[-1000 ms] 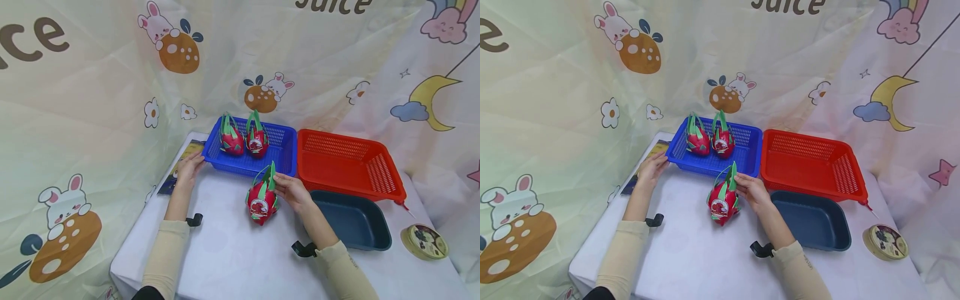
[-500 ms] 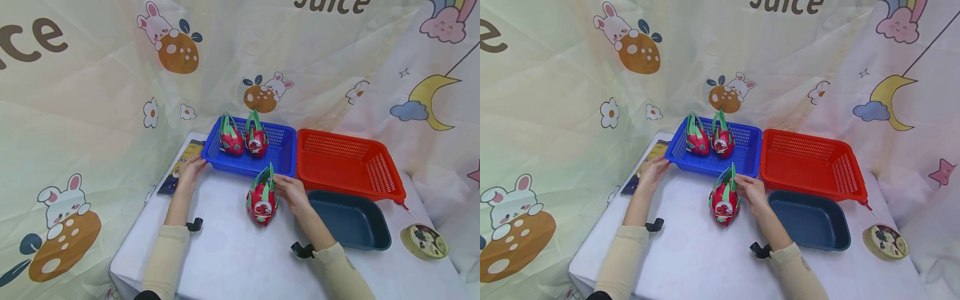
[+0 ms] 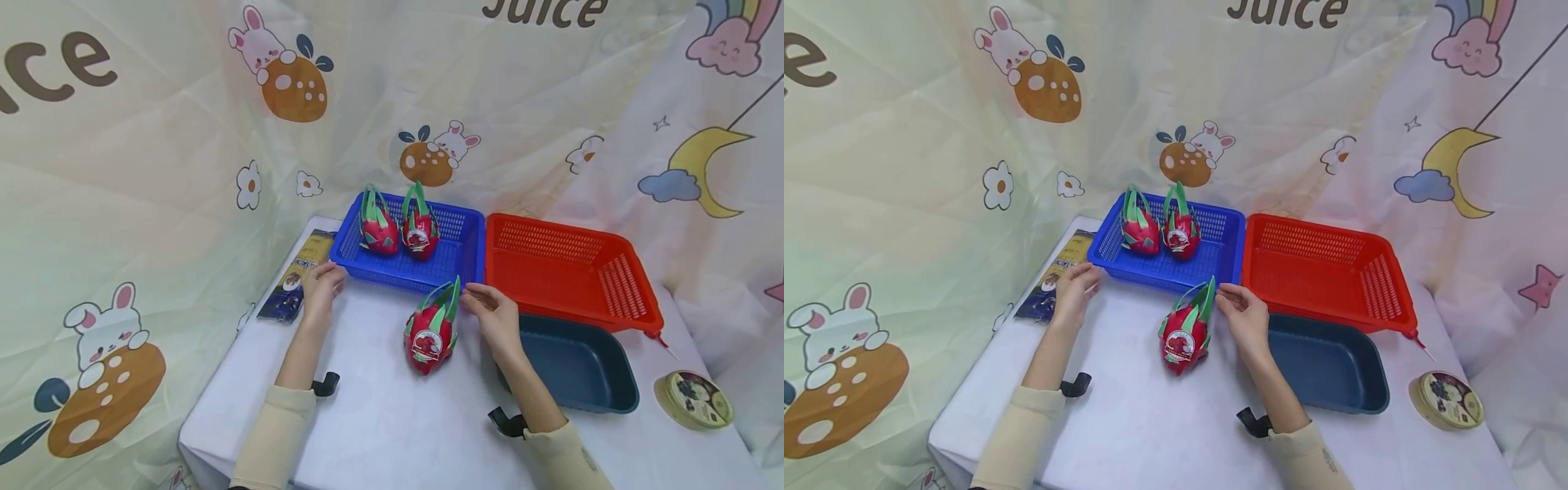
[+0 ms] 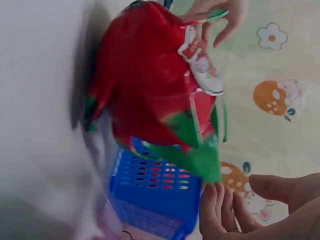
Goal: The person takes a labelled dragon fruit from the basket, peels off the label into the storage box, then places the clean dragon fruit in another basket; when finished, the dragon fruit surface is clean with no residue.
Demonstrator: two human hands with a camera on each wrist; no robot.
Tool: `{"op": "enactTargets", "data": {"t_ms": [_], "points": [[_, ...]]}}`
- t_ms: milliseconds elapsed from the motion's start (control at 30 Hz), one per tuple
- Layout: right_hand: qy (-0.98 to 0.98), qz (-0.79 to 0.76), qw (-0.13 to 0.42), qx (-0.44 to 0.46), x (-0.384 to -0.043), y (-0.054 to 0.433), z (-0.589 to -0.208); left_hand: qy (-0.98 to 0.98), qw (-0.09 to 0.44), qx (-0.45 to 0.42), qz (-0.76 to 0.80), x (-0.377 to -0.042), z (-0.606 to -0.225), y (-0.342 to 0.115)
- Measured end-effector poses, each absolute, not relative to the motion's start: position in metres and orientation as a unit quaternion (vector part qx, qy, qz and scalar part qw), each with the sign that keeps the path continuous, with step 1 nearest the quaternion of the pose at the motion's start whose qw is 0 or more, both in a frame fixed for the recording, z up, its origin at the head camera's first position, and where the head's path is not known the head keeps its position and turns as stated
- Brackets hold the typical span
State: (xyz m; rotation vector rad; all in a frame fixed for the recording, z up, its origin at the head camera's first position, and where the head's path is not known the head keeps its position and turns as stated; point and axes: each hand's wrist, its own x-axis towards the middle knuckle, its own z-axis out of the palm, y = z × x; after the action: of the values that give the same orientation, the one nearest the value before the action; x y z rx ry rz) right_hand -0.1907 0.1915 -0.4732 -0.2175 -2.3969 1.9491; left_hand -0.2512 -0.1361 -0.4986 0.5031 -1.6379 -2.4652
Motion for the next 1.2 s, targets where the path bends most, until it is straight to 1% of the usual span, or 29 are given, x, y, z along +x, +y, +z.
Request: {"op": "enactTargets", "data": {"t_ms": [100, 333, 567, 800, 1000, 1200], "points": [[-0.785, 0.617, 0.015, -0.055, -0.181, 0.193, -0.469, -0.564, 0.039, 0.139, -0.813, -0.245, -0.499, -0.123], [-0.786, 0.617, -0.028, -0.017, -0.16, 0.191, -0.468, -0.619, -0.065, 0.046, -0.781, -0.239, -0.508, -0.092], [-0.773, 0.631, -0.063, 0.011, -0.146, 0.191, -0.478, -0.654, -0.122, -0.022, -0.746, -0.236, -0.513, -0.067], [-0.771, 0.631, -0.084, 0.016, -0.14, 0.191, -0.483, -0.671, -0.155, -0.073, -0.722, -0.237, -0.515, -0.054], [-0.779, 0.62, -0.098, 0.019, -0.138, 0.191, -0.485, -0.701, -0.17, -0.089, -0.687, -0.24, -0.515, -0.051], [-0.782, 0.615, -0.102, 0.021, -0.139, 0.191, -0.488, -0.708, -0.175, -0.084, -0.679, -0.238, -0.518, -0.05]]}}
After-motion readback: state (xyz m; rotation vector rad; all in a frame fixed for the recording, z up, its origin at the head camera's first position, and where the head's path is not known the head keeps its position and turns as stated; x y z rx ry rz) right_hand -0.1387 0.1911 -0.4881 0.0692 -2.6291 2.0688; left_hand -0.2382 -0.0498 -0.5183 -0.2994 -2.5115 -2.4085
